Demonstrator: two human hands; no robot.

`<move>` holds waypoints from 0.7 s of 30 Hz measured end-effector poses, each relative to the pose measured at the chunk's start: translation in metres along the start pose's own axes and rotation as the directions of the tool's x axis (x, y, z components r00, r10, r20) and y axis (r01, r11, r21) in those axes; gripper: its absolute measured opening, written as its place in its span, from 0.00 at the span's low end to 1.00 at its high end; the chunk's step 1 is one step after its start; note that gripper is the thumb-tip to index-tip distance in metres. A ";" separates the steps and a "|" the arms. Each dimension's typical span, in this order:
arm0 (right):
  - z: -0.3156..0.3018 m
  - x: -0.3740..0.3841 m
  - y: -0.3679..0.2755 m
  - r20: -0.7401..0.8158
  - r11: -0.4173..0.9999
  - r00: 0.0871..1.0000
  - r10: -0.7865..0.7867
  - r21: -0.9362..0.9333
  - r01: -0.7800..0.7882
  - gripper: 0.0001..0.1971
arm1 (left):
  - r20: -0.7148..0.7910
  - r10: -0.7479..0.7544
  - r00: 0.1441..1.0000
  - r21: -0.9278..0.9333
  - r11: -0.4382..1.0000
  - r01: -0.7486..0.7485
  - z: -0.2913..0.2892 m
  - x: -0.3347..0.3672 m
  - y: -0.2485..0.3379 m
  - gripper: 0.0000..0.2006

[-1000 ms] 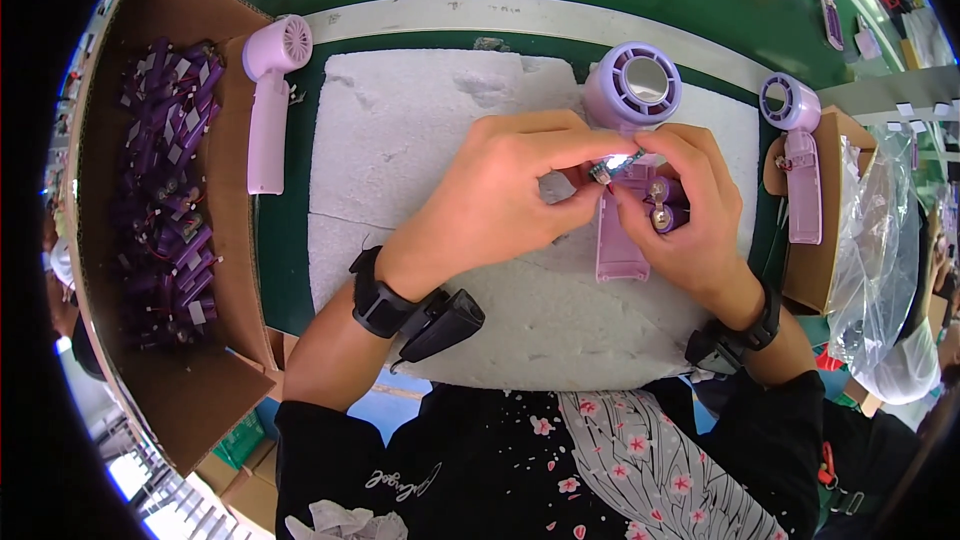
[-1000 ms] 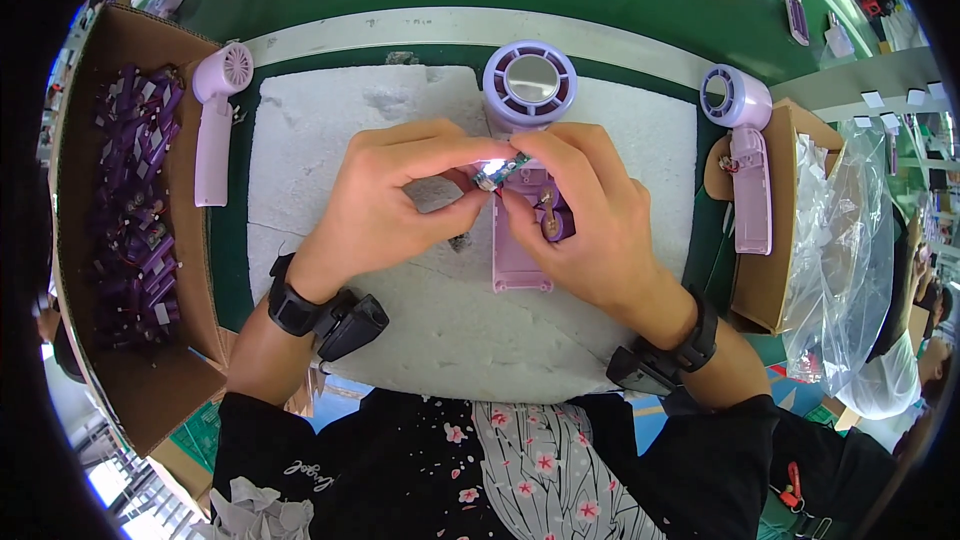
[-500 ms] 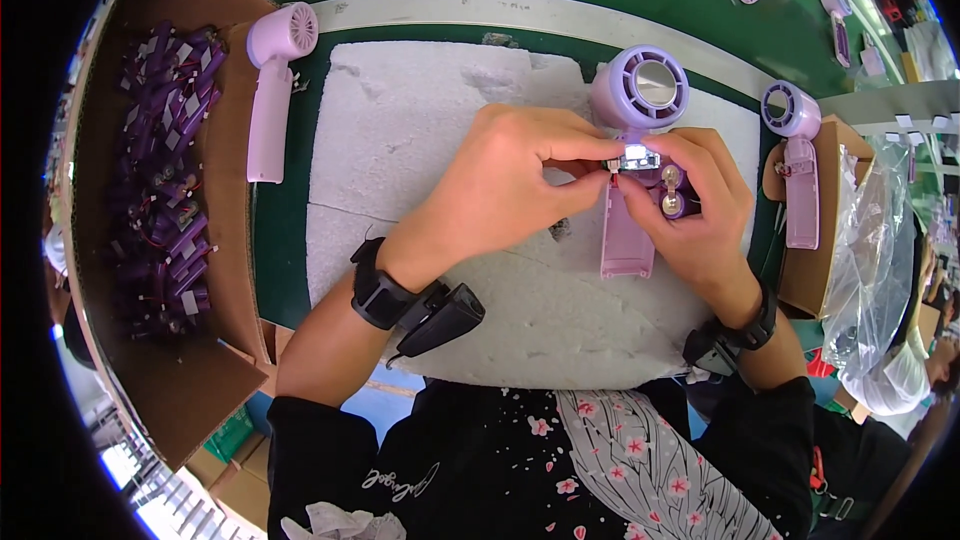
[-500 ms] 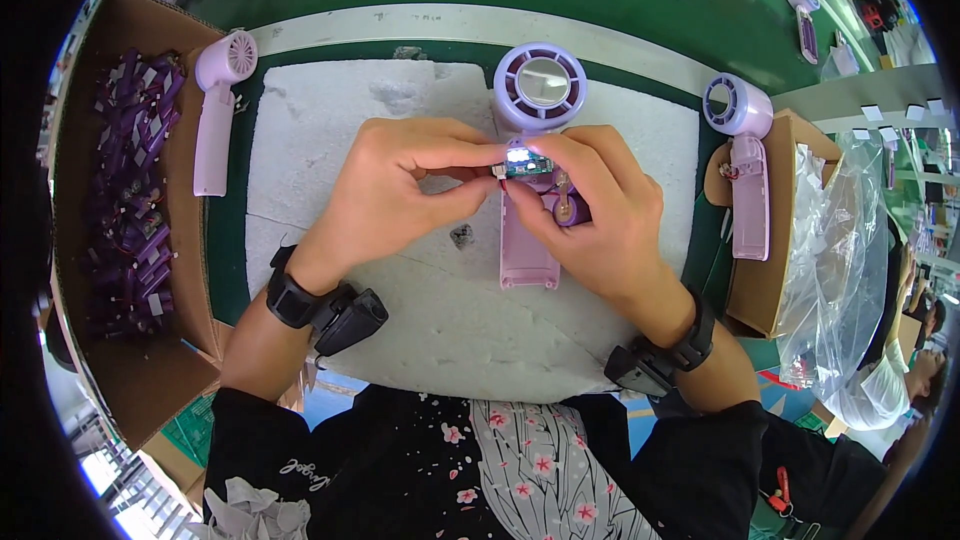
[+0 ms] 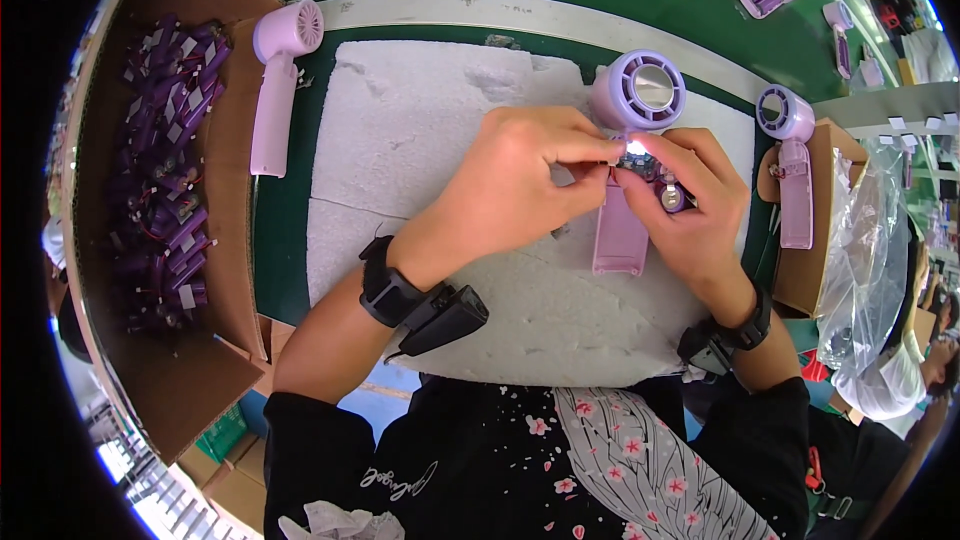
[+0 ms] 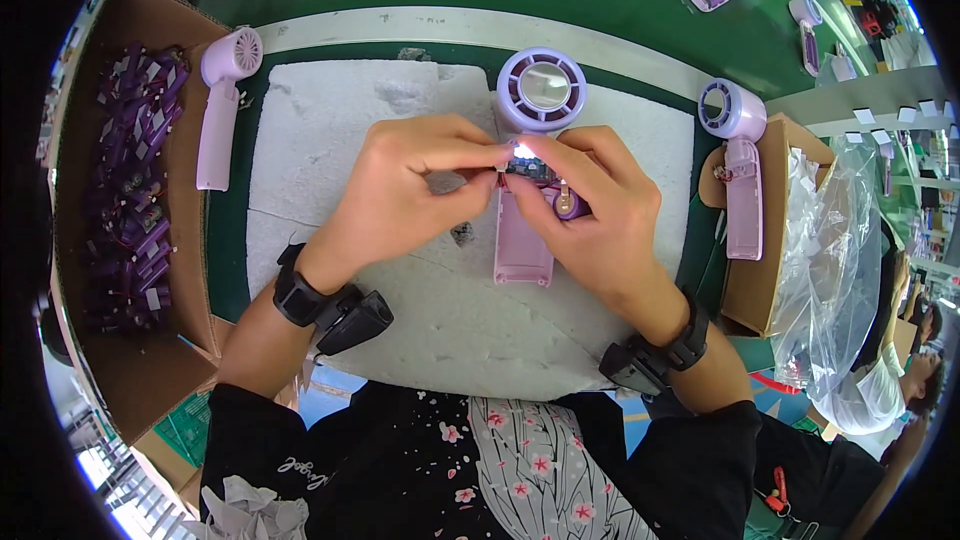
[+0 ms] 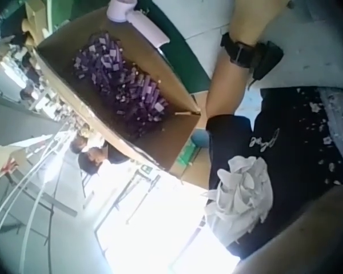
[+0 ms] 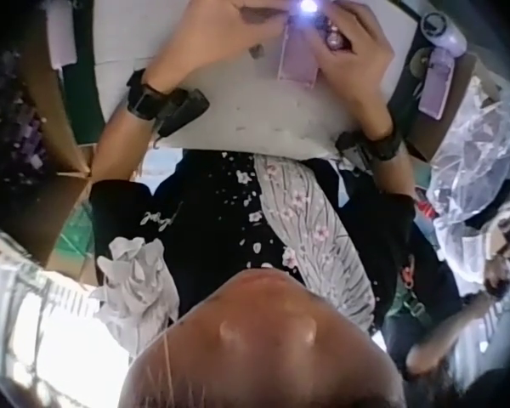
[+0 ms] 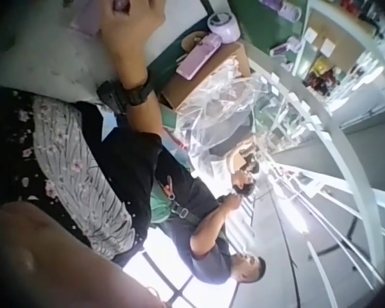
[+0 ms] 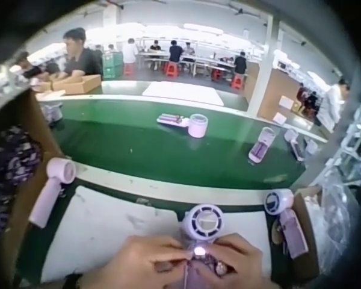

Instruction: The person retrieves a battery from a box and connects its wires to a circuit board inside a handheld fan housing. They press a button to test the light, tuck the battery and wires into the compartment, and then set the assembled unit aside.

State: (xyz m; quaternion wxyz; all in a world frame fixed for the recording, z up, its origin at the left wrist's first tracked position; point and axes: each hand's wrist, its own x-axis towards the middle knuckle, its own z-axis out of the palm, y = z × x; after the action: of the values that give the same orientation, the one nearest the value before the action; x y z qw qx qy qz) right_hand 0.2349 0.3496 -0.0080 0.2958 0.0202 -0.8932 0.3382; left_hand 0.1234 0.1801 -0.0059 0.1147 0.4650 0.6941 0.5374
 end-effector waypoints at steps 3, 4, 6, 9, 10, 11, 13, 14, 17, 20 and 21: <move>-0.001 0.000 -0.003 0.004 0.993 0.995 0.102 0.065 -0.102 0.15 | -0.003 -0.068 0.998 -0.078 0.995 0.068 0.008 -0.001 0.003 0.17; -0.001 0.000 -0.004 0.010 0.983 0.988 0.153 0.098 -0.153 0.14 | -0.003 -0.104 0.995 -0.117 0.988 0.103 0.011 -0.001 0.005 0.19; -0.003 0.000 -0.006 0.019 0.983 0.987 0.159 0.090 -0.160 0.13 | -0.005 -0.108 0.994 -0.085 0.991 0.107 0.014 0.000 0.005 0.19; -0.005 -0.001 -0.010 0.040 0.981 0.984 0.175 0.074 -0.178 0.11 | -0.009 -0.118 0.993 -0.023 0.993 0.118 0.017 -0.001 0.006 0.21; -0.007 -0.001 -0.012 0.050 0.981 0.981 0.186 0.055 -0.188 0.10 | 0.019 -0.131 0.991 -0.006 0.991 0.131 0.016 0.000 0.009 0.20; -0.008 -0.002 -0.013 0.061 0.979 0.979 0.197 0.036 -0.199 0.10 | 0.046 -0.144 0.989 0.011 0.990 0.143 0.015 0.001 0.011 0.20; -0.010 -0.003 -0.013 0.074 0.977 0.975 0.209 0.016 -0.210 0.10 | 0.073 -0.159 0.985 0.025 0.987 0.158 0.014 0.002 0.011 0.20; -0.011 -0.004 -0.012 0.088 0.977 0.974 0.210 0.008 -0.212 0.10 | 0.087 -0.166 0.982 -0.006 0.986 0.167 0.014 0.002 0.011 0.20; -0.012 -0.005 -0.010 0.118 0.976 0.970 0.215 -0.006 -0.215 0.10 | 0.114 -0.180 0.977 -0.068 0.980 0.189 0.012 0.002 0.009 0.21; -0.012 -0.002 -0.012 0.071 0.990 0.989 0.128 -0.071 -0.123 0.10 | 0.145 -0.141 0.979 -0.124 0.979 0.159 0.009 0.002 0.006 0.22; -0.011 -0.003 -0.012 0.072 0.990 0.989 0.130 -0.071 -0.124 0.10 | 0.145 -0.142 0.979 -0.125 0.979 0.161 0.009 0.002 0.007 0.22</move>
State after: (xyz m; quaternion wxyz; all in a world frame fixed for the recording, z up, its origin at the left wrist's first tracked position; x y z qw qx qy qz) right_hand 0.2457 0.3466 0.0047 0.2399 -0.0338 -0.9140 0.3253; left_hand 0.1318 0.1870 -0.0032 0.2338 0.4374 0.6798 0.5403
